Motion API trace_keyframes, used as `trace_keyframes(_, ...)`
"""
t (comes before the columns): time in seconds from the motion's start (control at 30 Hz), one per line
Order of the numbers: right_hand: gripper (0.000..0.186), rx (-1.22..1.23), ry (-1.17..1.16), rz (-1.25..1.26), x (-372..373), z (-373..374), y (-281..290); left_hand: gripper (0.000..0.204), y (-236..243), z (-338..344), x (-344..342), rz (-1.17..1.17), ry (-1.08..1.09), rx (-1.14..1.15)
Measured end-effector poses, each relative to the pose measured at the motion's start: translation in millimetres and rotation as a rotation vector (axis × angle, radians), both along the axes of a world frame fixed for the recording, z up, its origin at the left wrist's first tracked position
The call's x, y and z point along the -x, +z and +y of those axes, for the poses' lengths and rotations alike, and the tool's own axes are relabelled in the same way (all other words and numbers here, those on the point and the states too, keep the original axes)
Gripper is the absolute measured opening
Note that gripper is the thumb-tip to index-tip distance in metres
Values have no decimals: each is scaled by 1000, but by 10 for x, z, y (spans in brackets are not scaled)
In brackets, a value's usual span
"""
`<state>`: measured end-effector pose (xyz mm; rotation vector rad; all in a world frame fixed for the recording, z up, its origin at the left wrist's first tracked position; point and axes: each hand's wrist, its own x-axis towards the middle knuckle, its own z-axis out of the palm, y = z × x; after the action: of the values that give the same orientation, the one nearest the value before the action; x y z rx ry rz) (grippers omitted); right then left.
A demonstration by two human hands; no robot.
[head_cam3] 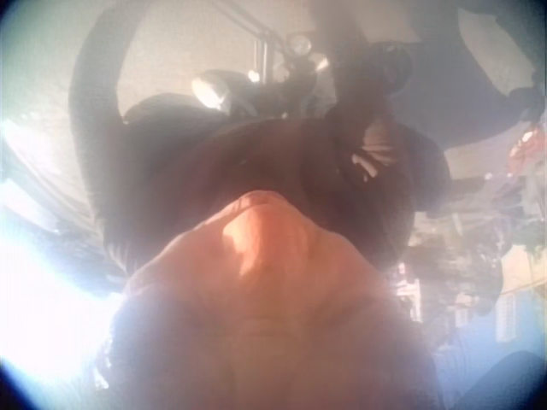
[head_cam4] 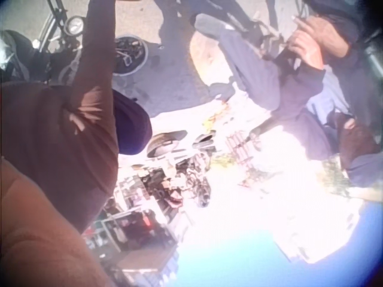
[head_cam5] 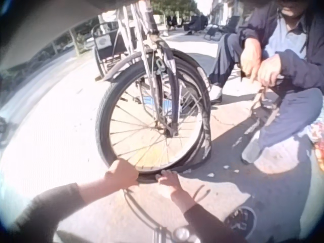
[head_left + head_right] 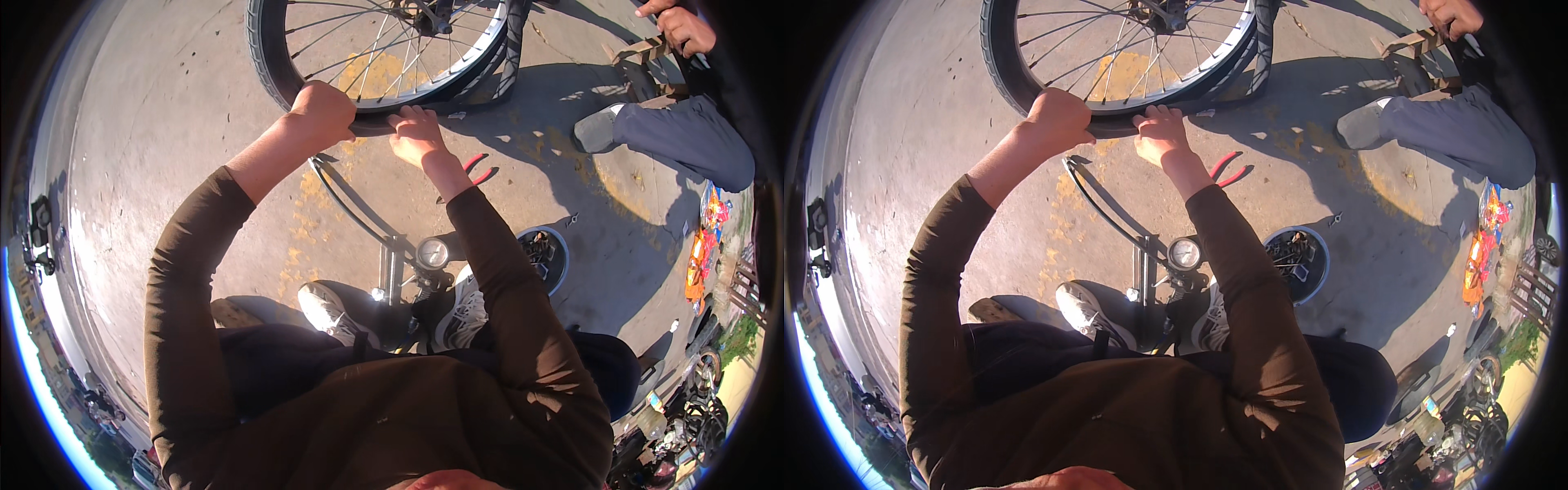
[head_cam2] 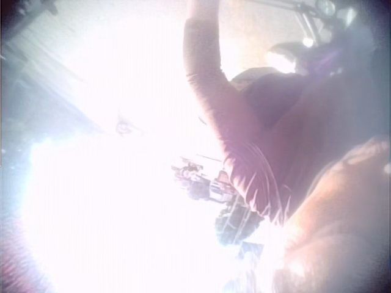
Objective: The person removes the inner tube from a bicycle tire, inserts it back into the tire, and inflates it using a hand pump. They then place the wheel back onto the bicycle frame.
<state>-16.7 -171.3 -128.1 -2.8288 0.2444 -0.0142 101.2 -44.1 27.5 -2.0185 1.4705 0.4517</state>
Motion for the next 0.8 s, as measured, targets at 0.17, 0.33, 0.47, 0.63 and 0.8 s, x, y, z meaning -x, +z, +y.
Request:
trace_keyframes(0.17,27,-494,62,-196,-149,324,171,29,-450,37,157,-138,-125,179)
trace_keyframes(0.33,25,-950,-634,-563,226,504,159,34,-405,212,105,-133,-134,310)
trace_keyframes(0.47,26,-713,-549,-289,553,313,-698,31,-459,142,-37,67,-35,430)
trace_keyframes(0.63,16,-762,-621,-751,281,17,-126,32,-176,306,39,92,-75,476)
trace_keyframes(0.8,19,36,-123,-427,41,-223,-259,19,-216,200,-46,126,-141,260)
